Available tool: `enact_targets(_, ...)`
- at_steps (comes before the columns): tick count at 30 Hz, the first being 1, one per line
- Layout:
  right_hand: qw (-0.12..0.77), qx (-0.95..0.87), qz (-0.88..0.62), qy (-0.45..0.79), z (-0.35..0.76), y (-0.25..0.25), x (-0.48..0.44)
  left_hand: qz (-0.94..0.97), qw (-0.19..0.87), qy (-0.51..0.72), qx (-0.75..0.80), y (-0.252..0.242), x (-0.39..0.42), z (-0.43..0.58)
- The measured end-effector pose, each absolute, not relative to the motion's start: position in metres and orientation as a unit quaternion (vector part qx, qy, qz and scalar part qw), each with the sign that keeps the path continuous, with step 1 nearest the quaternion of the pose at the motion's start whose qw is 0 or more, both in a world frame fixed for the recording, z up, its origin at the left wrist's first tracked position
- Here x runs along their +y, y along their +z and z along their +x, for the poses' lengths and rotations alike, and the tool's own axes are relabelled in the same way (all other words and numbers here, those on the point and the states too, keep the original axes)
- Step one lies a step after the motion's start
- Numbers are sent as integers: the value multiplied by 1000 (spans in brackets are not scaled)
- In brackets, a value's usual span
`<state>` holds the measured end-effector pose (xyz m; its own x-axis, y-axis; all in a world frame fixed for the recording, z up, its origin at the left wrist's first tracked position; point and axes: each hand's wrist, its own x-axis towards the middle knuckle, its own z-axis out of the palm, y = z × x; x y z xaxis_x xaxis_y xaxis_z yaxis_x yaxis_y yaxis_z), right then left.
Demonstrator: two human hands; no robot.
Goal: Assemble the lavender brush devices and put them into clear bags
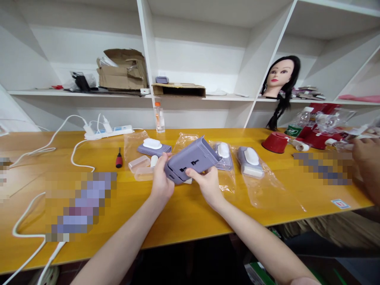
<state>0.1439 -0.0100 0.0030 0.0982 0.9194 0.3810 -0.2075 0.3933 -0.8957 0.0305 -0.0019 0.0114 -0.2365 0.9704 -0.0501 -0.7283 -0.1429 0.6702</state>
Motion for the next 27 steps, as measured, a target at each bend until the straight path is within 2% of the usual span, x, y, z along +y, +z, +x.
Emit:
enact_targets(5, 647, -521, -316, 458, 140, 3, -10, 189, 555, 750, 305, 14, -2, 24)
enact_targets(11, 662, -477, -297, 496, 148, 4, 0, 329, 562, 715, 252, 17, -1, 19)
enact_targets(19, 624, -440, -316, 563, 147, -1, -4, 401, 410, 731, 370, 8, 6, 26)
enact_targets(23, 614, -412, -315, 595, 160, 7, 1, 364, 428, 733, 384, 13, 11, 15)
enact_targets(27, 622, -488, -321, 521, 177, 22, 7, 385, 464, 682, 414, 15, 12, 8)
